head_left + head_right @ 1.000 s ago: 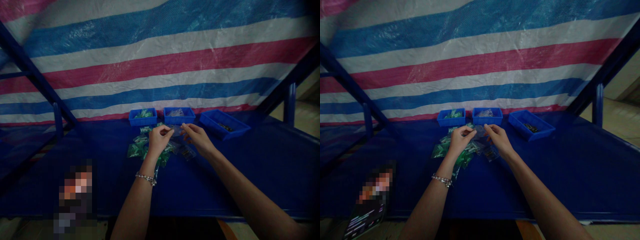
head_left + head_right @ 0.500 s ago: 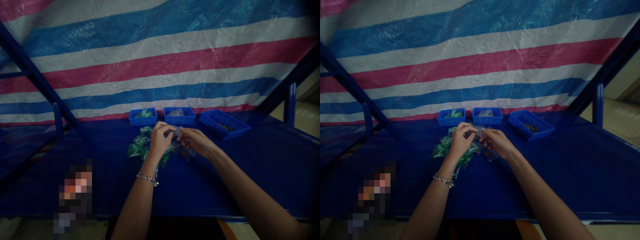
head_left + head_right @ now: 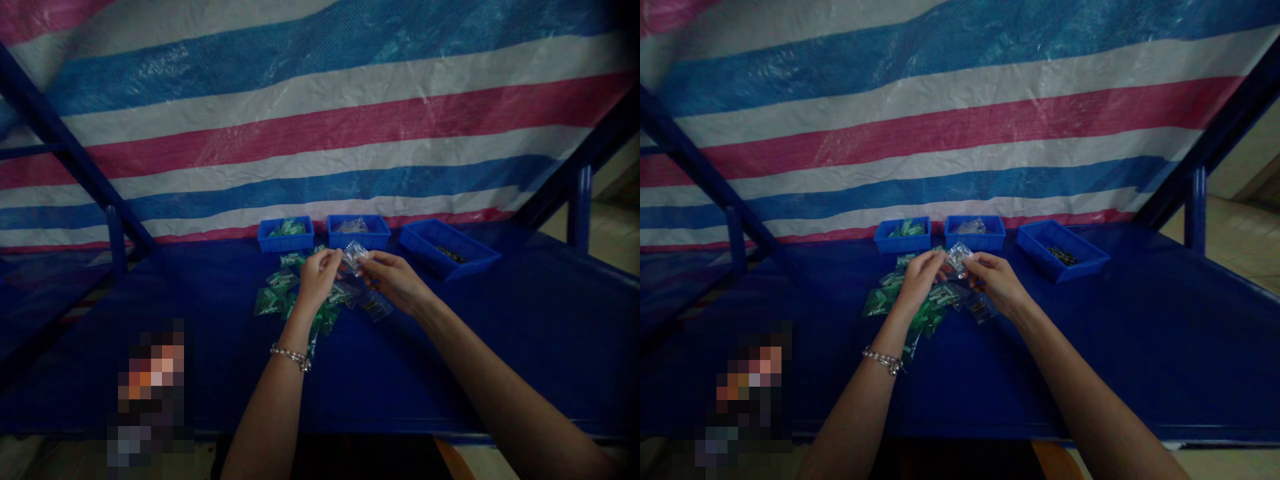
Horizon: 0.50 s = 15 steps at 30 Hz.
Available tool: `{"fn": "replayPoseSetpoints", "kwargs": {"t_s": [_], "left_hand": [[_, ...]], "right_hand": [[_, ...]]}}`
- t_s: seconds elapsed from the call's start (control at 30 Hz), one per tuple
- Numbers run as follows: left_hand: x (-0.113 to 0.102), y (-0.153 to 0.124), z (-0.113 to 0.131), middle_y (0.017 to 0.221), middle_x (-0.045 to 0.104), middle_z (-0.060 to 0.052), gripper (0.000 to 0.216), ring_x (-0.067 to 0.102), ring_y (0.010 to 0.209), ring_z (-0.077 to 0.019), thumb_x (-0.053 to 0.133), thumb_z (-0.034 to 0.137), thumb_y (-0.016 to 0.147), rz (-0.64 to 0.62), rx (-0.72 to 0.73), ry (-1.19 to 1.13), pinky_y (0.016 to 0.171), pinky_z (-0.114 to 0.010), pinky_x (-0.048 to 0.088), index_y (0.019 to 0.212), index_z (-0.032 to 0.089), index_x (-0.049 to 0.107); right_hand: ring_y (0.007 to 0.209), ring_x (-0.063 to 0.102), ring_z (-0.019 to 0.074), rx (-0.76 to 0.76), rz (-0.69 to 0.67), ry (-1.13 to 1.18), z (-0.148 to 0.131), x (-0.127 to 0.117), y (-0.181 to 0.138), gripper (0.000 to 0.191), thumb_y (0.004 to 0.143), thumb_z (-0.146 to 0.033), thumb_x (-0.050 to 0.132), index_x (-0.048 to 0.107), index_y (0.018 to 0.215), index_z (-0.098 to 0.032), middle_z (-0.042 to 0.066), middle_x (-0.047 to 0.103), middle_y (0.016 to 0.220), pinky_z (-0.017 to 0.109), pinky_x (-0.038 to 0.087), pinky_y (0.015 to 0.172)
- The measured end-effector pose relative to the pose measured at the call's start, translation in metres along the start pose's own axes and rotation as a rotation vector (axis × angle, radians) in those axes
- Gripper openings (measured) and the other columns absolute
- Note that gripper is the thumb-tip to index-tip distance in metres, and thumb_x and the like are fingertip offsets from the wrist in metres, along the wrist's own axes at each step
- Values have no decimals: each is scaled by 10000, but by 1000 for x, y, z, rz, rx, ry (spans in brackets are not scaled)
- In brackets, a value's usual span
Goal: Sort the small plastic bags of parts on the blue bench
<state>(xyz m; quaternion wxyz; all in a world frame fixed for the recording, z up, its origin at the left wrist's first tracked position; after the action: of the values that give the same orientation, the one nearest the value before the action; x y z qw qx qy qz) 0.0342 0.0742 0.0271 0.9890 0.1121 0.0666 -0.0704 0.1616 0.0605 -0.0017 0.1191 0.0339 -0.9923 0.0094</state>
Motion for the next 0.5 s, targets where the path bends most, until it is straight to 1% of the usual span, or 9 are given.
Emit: {"fn": "replayPoseSetpoints", "kwargs": {"t_s": [0.07,0.13,0.27,0.37,0.5], "left_hand": [[2,-1,1,636,593,-32,339,500,513,-88,480,438,774,-23,-30,-36,524,-213,389,732,120,592],[4,-2,1,630,594,-32,332,510,524,-89,511,436,755,-35,-46,-62,534,-216,396,720,116,594],[5,1,-7,633,597,-32,193,544,579,-107,625,292,674,-18,-67,-112,547,-219,410,726,109,592],[4,3,-10,646,605,-38,130,551,596,-108,635,218,651,5,-40,-107,566,-223,422,702,107,591],[2,5,-10,648,610,-42,87,552,603,-107,627,181,646,30,-13,-75,591,-229,434,664,103,593]], "right_hand": [[474,434,70,-11,-7,-7,0,0,1,241,629,-367,687,566,692,-168,-21,558,588,225,260,446],[476,437,72,-13,-5,-14,0,0,1,243,631,-372,685,567,699,-170,-20,562,593,226,255,444],[475,436,74,-3,16,-37,-1,-1,0,253,619,-380,690,569,701,-173,-19,567,592,226,255,447],[481,441,77,4,28,-51,-1,-2,-1,261,610,-385,693,571,702,-174,-17,571,595,226,263,454],[484,444,78,-8,20,-76,0,-2,0,261,615,-391,687,576,708,-173,-15,572,595,225,262,453]]}}
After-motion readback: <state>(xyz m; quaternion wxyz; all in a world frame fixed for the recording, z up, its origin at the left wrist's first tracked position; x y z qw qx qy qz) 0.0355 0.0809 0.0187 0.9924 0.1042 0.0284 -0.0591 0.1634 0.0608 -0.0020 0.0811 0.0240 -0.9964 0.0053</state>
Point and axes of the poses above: each hand's wrist, its own y-axis towards the middle knuckle, its own x-axis out of the palm, z = x × y, the point moved 9 cm from there along y, towards the middle knuckle
